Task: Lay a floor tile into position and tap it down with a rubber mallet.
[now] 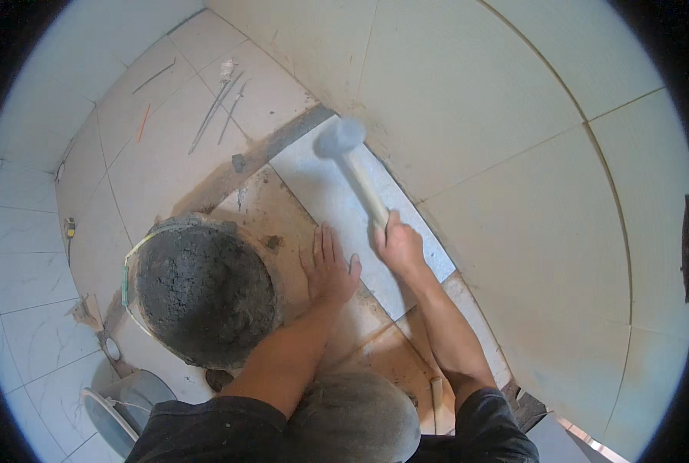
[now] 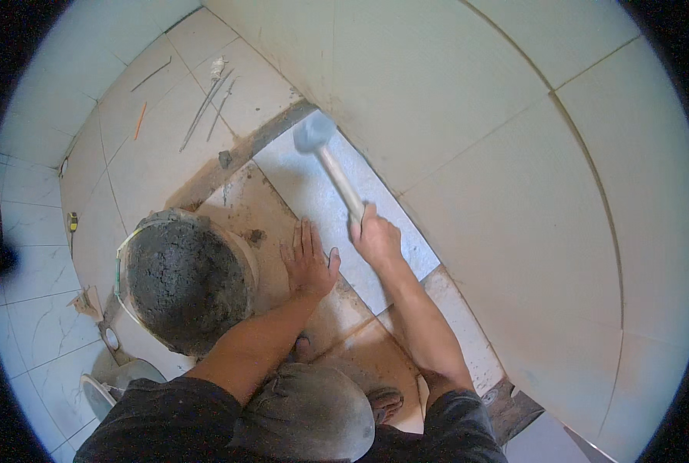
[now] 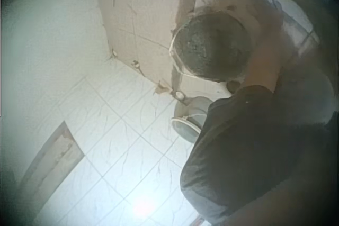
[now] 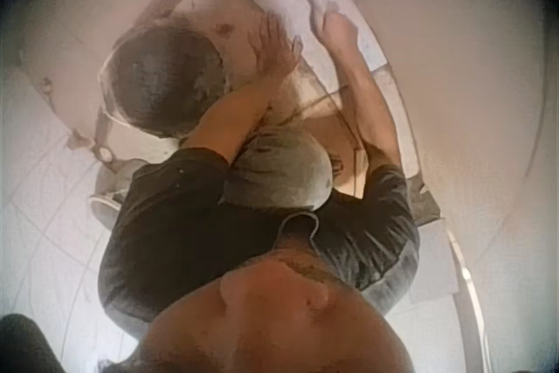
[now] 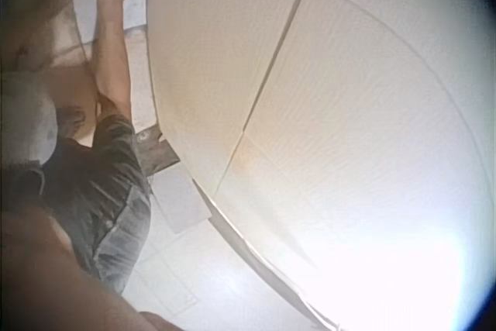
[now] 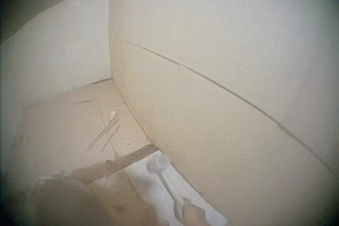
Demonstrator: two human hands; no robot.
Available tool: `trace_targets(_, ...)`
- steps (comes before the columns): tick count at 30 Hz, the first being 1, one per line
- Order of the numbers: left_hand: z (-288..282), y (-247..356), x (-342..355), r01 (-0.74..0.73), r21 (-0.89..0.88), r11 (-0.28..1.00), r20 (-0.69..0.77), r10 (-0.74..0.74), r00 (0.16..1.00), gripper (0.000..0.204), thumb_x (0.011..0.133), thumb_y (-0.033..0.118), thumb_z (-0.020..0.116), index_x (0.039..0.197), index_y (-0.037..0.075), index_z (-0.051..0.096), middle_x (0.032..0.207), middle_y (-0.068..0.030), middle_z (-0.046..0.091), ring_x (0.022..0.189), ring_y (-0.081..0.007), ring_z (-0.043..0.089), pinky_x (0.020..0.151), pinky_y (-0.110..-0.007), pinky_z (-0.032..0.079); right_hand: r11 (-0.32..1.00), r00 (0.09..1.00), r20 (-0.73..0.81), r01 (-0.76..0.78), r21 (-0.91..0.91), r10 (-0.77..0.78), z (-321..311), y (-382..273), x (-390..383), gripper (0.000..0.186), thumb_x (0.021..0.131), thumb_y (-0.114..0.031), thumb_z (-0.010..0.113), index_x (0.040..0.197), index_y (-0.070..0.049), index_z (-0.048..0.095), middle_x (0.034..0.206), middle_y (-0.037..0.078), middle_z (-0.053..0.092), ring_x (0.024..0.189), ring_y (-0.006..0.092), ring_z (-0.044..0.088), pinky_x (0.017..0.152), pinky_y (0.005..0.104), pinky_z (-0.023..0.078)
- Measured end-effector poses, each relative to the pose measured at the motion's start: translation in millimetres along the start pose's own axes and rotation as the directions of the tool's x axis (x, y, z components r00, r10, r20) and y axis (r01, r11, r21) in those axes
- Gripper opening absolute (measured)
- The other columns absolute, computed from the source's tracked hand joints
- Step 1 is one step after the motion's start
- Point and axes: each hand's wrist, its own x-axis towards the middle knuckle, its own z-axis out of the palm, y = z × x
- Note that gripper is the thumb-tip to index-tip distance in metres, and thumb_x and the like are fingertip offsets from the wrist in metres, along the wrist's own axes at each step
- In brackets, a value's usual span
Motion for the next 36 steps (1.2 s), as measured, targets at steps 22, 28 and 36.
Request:
trace_targets(22, -6, -2, -2, 0.029, 0.038, 0.999, 0.090, -0.032, 0.995, 0.080, 0.098, 0.048, 0.042, 0.159, 0.003, 0.017, 0.168, -0.0111, 0.010, 0.155, -0.0252, 0.008, 0.120, -0.061, 0.009, 0.997, 0.999, 0.030, 0.038, -0.064, -0.036, -14, 28, -22, 0.031, 0.091, -0.021, 0.066, 0.108, 0.000, 0.051, 0.072, 0.024, 0.066, 0.065, 0.0427, 0.068, 0.058, 0.0478, 0.053)
trace_targets(28, -7, -7, -2, 0.054, 0.025, 0.998, 0.052, -0.055, 0.997, 0.080, 0.098, 0.048, 0.043, 0.159, 0.003, 0.018, 0.168, -0.0112, 0.012, 0.155, -0.0253, 0.009, 0.120, -0.062, 0.009, 0.876, 0.971, -0.237, 0.085, 0.475, 0.035, -60, -19, -13, 0.030, 0.092, -0.022, 0.067, 0.104, 0.000, 0.051, 0.074, 0.023, 0.067, 0.062, 0.0407, 0.067, 0.055, 0.0457, 0.051)
trace_targets(36, 2, -3, -4, 0.021, 0.008, 1.000, -0.008, -0.021, 1.000, 0.079, 0.097, 0.048, 0.045, 0.158, 0.003, 0.022, 0.167, -0.0107, 0.015, 0.154, -0.0268, 0.014, 0.119, -0.062, 0.011, 0.998, 0.996, -0.076, 0.055, -0.006, -0.055, -18, 36, -31, 0.026, 0.093, -0.015, 0.067, 0.106, 0.000, 0.050, 0.069, 0.020, 0.064, 0.060, 0.0378, 0.067, 0.054, 0.0439, 0.051)
